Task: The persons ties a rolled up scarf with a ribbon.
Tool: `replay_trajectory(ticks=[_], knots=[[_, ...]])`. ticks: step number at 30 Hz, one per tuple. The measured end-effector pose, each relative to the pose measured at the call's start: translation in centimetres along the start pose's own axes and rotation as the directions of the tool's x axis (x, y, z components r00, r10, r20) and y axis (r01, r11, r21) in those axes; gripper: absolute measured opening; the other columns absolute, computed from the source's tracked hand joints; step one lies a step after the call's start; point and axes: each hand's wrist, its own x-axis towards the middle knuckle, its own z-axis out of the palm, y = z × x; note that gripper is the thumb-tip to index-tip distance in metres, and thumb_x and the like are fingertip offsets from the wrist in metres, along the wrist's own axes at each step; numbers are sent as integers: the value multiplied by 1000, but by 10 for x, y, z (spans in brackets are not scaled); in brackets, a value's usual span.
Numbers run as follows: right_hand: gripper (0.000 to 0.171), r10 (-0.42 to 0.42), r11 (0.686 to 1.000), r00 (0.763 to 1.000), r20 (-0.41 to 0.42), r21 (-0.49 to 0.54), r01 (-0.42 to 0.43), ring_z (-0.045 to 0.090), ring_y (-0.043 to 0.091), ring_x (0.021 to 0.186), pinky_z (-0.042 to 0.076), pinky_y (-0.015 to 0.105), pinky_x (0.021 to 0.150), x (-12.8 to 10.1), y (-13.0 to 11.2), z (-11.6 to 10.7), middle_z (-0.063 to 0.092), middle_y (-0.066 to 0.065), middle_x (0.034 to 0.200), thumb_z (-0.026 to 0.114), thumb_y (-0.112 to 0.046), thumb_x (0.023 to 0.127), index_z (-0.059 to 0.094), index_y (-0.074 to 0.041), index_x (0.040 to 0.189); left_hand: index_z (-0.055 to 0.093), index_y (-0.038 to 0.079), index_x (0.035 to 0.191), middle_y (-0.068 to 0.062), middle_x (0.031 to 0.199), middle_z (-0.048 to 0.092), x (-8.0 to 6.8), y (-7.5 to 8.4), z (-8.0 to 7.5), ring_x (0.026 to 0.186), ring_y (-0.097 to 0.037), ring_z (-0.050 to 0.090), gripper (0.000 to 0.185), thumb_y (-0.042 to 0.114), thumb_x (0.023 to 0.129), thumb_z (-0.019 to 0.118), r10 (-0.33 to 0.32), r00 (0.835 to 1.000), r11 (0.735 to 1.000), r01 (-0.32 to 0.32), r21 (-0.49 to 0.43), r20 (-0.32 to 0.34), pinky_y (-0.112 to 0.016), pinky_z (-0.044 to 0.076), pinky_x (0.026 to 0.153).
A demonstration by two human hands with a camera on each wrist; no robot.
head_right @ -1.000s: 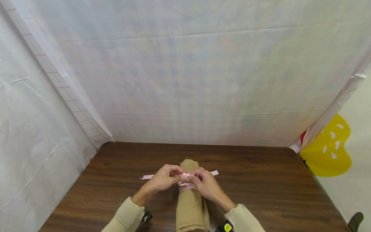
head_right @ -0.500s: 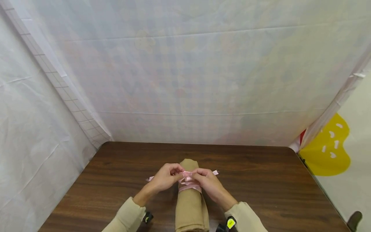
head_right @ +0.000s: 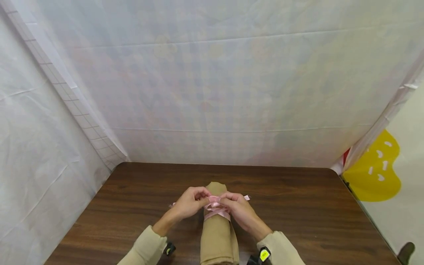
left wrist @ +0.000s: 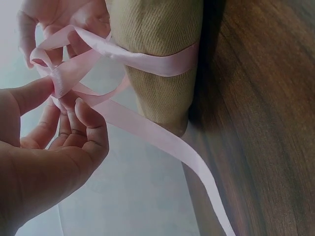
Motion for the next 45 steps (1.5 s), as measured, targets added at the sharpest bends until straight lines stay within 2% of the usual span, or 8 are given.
replay_trajectory(ticks=[8,14,23,31,37,40,42,45], knots=[[22,-41,999,996,-75,-8,40,56,5,79,45,21,71,0,0,0,63,-8,88,53,-6,98,70,-17,89,72,4,92,-4,78,67,0,2,1,65,-5,55,6,9,91,69,1,1000,1000,-1,-10,-13,-19,45,56],[24,-47,999,996,-70,4,47,52,5,73,43,22,68,0,-1,1,58,-9,80,51,-7,100,66,-18,84,72,3,94,-7,81,68,0,3,1,67,-5,56,8,9,92,68,9,1000,1000,-9,-24,-11,-19,46,58],[28,-102,989,992,76,119,92,57,5,80,45,22,74,0,2,-1,66,-8,88,41,2,97,65,-14,98,72,5,93,-4,79,68,1,1,4,66,-6,55,10,15,93,68,0,1000,1000,0,3,-22,-19,44,57],[26,-170,977,972,163,160,144,66,14,107,51,25,92,-1,3,0,70,4,115,44,11,97,56,-8,109,72,5,94,-3,80,67,1,0,4,68,-5,56,10,14,94,68,-15,1000,999,15,-38,4,-19,45,58],[16,-134,991,990,53,27,132,68,11,97,54,24,82,-1,5,2,71,-2,104,54,4,97,56,-11,102,71,3,94,-4,80,67,0,2,5,68,-5,57,7,5,91,65,7,1000,1000,-7,-28,0,-19,46,60],[14,-157,981,986,-58,-127,149,68,9,88,55,24,75,-1,7,4,72,-4,98,59,3,94,51,-1,105,71,2,94,-5,81,68,0,2,6,69,-5,56,10,-1,89,63,24,1000,999,-24,-23,-4,-19,46,60],[21,-209,949,968,-138,-266,167,67,9,82,55,25,70,-1,7,7,72,-2,94,61,4,92,49,5,108,71,2,94,-5,81,67,0,2,6,69,-4,56,10,-1,89,63,20,1000,999,-20,-29,1,-19,46,60],[25,-346,839,910,-229,-509,191,62,5,76,52,24,64,-2,5,14,67,1,89,63,10,87,54,5,110,71,3,93,-5,80,67,-1,3,6,68,-4,55,6,5,91,65,11,1000,999,-11,-35,2,-18,45,59]])
